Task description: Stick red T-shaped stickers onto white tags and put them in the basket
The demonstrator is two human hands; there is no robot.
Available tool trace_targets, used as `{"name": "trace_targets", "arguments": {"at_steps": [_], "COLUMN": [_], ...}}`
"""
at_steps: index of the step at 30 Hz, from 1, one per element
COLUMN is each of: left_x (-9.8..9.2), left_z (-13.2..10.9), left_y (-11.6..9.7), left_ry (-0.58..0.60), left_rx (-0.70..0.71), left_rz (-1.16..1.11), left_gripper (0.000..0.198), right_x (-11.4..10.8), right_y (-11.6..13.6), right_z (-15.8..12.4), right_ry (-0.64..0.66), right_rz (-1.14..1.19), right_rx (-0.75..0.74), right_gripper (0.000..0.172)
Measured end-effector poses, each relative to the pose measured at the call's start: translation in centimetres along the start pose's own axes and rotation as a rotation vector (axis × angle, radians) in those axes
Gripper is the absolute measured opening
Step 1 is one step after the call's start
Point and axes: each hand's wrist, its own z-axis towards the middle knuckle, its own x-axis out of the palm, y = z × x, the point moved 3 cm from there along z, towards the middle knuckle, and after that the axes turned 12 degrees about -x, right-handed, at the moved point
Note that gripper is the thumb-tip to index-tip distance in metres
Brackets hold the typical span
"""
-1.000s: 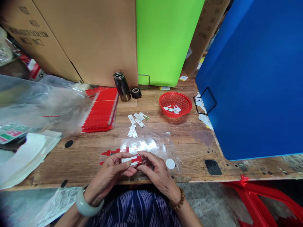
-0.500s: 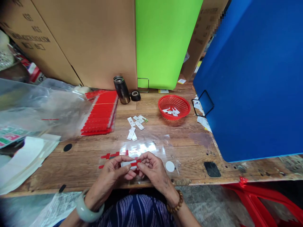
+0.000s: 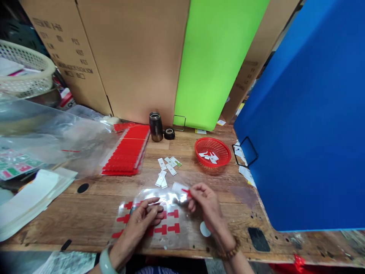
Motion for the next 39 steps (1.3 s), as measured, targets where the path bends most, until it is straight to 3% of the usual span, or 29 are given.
{"name": "trace_targets", "arguments": {"at_steps": [3, 5, 7, 11, 18, 21, 26, 31, 33, 37, 39], "left_x": [-0.5, -0.6, -0.7, -0.8, -0.6, -0.5, -0.6, -0.5, -0.4, -0.4, -0.4], "left_z": [0.7, 1.0, 1.3, 1.8, 1.3, 1.0, 1.0, 1.1, 1.1, 0.9, 0.8], "left_y": [0.7, 1.2, 1.5, 1.7, 1.2, 0.9, 0.9, 0.9, 0.8, 0.7, 0.6], "left_ry": [-0.023, -0.015, -0.014, -0.008, -0.001, 0.004, 0.005, 0.009, 0.000, -0.008, -0.006], "left_rx": [0.022, 0.024, 0.025, 0.033, 0.014, 0.013, 0.005, 0.015, 0.012, 0.003, 0.001], "left_rz": [-0.007, -0.023, -0.031, -0.033, -0.079, -0.079, -0.080, -0.050, -0.037, -0.039, -0.035], "left_gripper": [0.048, 0.045, 0.044, 0.045, 0.046, 0.045, 0.043, 0.043, 0.042, 0.039, 0.038], "right_x": [-1.5, -1.5, -0.5, 3.1, 8.0, 8.8, 7.0, 4.0, 3.3, 2.0, 1.6], "right_y": [2.1, 2.2, 1.6, -0.2, -2.7, -3.6, -3.1, -1.9, -1.5, -0.9, -0.7], "right_z": [2.7, 4.1, 5.3, 7.5, 10.1, 9.9, 8.6, 7.0, 6.9, 7.4, 7.1], "right_ry": [-0.232, -0.283, -0.200, 0.111, 0.340, 0.497, 0.658, 0.744, 0.710, 0.473, 0.447], "right_rz": [0.200, 0.208, -0.007, -0.731, -1.098, -1.286, -1.289, -1.110, -1.033, -0.961, -0.984], "right_rx": [-0.161, -0.197, -0.211, -0.370, -0.537, -0.596, -0.650, -0.658, -0.631, -0.572, -0.538], "right_gripper": [0.025, 0.026, 0.026, 0.028, 0.046, 0.041, 0.031, 0.028, 0.029, 0.027, 0.024]}}
